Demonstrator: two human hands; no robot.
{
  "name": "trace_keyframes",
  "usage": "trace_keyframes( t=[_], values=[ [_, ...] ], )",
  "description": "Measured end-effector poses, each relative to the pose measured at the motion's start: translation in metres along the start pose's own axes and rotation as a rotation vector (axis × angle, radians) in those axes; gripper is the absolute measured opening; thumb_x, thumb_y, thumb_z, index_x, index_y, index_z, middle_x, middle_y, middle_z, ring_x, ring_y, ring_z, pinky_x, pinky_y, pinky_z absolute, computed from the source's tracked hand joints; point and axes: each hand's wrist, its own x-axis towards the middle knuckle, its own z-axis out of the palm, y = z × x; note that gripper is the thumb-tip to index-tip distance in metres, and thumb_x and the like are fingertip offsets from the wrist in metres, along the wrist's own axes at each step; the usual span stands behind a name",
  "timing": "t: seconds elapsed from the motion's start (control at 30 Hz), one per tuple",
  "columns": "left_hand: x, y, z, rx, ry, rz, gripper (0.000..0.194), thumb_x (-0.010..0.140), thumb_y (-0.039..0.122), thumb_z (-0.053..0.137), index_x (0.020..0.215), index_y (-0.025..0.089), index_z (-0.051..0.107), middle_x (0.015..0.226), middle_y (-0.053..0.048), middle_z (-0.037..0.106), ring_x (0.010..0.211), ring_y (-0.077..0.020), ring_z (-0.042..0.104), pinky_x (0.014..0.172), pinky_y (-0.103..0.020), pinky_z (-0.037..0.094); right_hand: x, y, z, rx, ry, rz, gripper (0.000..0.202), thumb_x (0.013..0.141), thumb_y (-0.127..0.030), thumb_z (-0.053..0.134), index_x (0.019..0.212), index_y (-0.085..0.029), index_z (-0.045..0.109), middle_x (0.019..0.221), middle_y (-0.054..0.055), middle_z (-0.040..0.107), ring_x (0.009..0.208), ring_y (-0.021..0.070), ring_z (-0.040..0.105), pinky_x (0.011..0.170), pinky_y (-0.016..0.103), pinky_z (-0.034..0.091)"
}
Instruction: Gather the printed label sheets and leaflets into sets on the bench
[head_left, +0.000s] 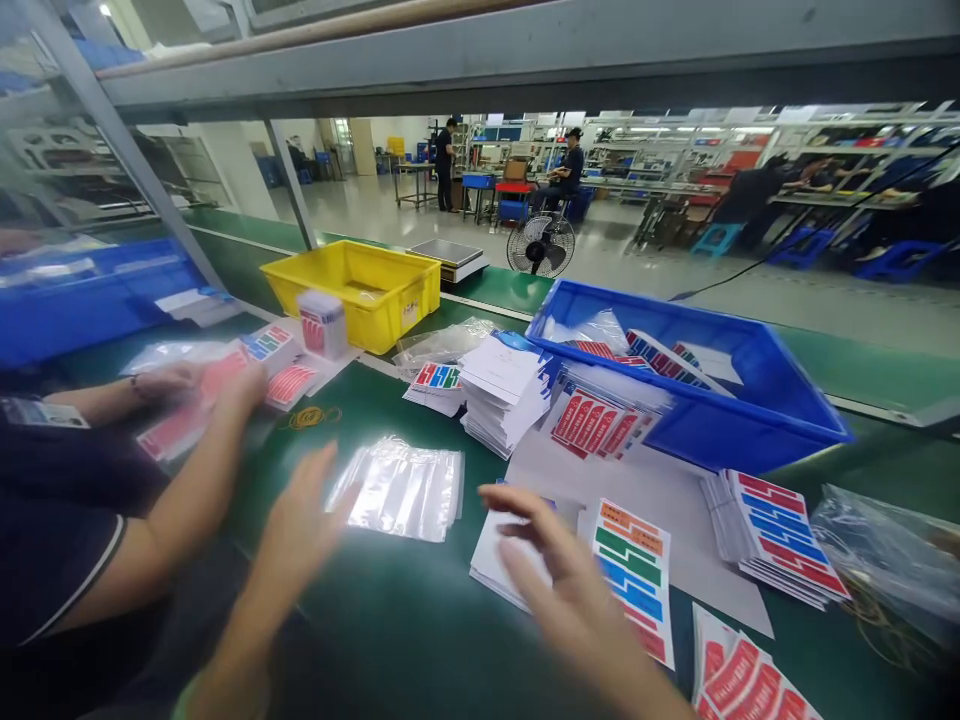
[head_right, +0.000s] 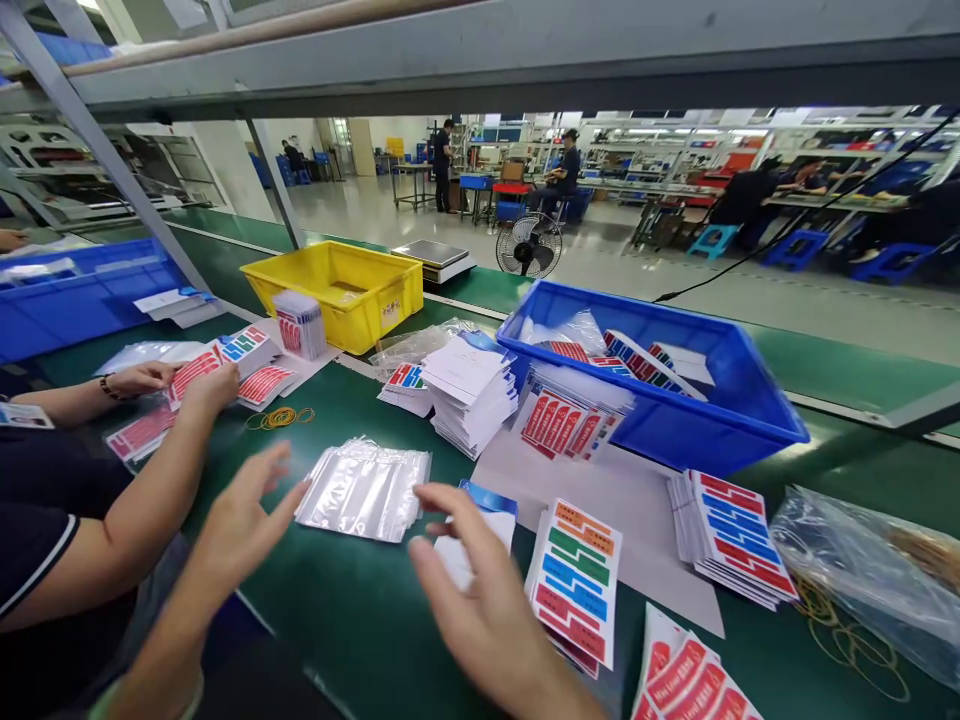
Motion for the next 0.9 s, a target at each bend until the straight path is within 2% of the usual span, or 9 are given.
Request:
trace_keyframes(
  t=[0.1,0.2,0.27,0.33,0.47,0.6,0.7,0.8,0.9],
  values=[
    [-0.002,-0.042,0.051,0.274,-0.236,-0.162,0.047,0.086,0.044,0.038,0.123,0.015,0.048,0.117,-0.015,0.057,0.106,-0.0286,0.059,0.09,-0.043,0.048,0.022,0.03,0.036,-0.155,-0.163,0.094,0.044,0.095,-0.038,0.046,0.135,-0.022,0.046,0.133,0.01,0.053,0.109,0.0237,0.06,0.088,0.035,0.054],
    [-0.001,-0.061,0.071,0.323,-0.274,-0.209,0.043,0.086,0.045,0.033,0.108,0.014,0.054,0.106,-0.017,0.059,0.104,-0.0352,0.057,0.08,-0.047,0.047,0.039,0.06,0.068,-0.378,-0.162,0.14,0.049,0.095,-0.036,0.04,0.137,-0.012,0.045,0.139,0.014,0.047,0.122,0.0288,0.05,0.104,0.04,0.042],
    [0.002,-0.064,0.072,0.308,-0.292,-0.232,0.039,0.085,0.045,0.034,0.098,0.015,0.056,0.101,-0.017,0.06,0.101,-0.0365,0.057,0.077,-0.046,0.046,0.046,0.073,0.082,-0.477,-0.146,0.166,0.051,0.095,-0.034,0.038,0.138,-0.008,0.044,0.139,0.016,0.047,0.126,0.0302,0.047,0.107,0.04,0.039],
    [0.008,-0.065,0.07,0.269,-0.338,-0.25,0.032,0.083,0.043,0.037,0.091,0.018,0.055,0.094,-0.014,0.063,0.093,-0.0321,0.061,0.074,-0.041,0.046,0.052,0.079,0.088,-0.537,-0.133,0.195,0.053,0.094,-0.034,0.038,0.139,-0.008,0.042,0.137,0.017,0.048,0.125,0.0307,0.048,0.105,0.04,0.04],
    [0.018,-0.071,0.067,0.168,-0.418,-0.245,0.026,0.085,0.041,0.034,0.082,0.021,0.052,0.079,-0.004,0.064,0.073,-0.02,0.062,0.067,-0.03,0.045,0.064,0.077,0.091,-0.576,-0.138,0.26,0.058,0.094,-0.036,0.038,0.143,-0.007,0.036,0.138,0.019,0.047,0.122,0.0322,0.051,0.1,0.04,0.044],
    [0.018,-0.074,0.063,0.133,-0.445,-0.206,0.029,0.085,0.044,0.033,0.076,0.022,0.05,0.072,-0.001,0.061,0.069,-0.0175,0.059,0.063,-0.027,0.044,0.075,0.075,0.09,-0.571,-0.159,0.323,0.061,0.093,-0.033,0.042,0.147,-0.007,0.03,0.139,0.019,0.049,0.119,0.0335,0.055,0.096,0.042,0.046],
    [0.019,-0.08,0.061,0.156,-0.396,-0.17,0.032,0.082,0.048,0.036,0.082,0.021,0.054,0.082,-0.005,0.062,0.075,-0.0216,0.059,0.071,-0.033,0.046,0.079,0.075,0.09,-0.556,-0.173,0.356,0.061,0.092,-0.029,0.045,0.147,-0.008,0.028,0.133,0.017,0.055,0.113,0.0334,0.059,0.093,0.043,0.048],
    [0.026,-0.089,0.06,0.212,-0.282,-0.214,0.052,0.076,0.057,0.044,0.105,0.015,0.055,0.11,-0.015,0.059,0.101,-0.033,0.056,0.088,-0.044,0.043,0.082,0.075,0.091,-0.563,-0.166,0.375,0.062,0.091,-0.029,0.047,0.147,-0.009,0.029,0.13,0.017,0.058,0.111,0.0339,0.061,0.091,0.043,0.049],
    [0.036,-0.09,0.06,0.204,-0.356,-0.319,0.064,0.074,0.06,0.046,0.118,0.013,0.05,0.114,-0.017,0.059,0.107,-0.0359,0.054,0.088,-0.045,0.042,0.084,0.077,0.092,-0.58,-0.124,0.357,0.065,0.092,-0.036,0.047,0.147,-0.007,0.029,0.134,0.019,0.054,0.114,0.0351,0.058,0.092,0.043,0.049]
  ],
)
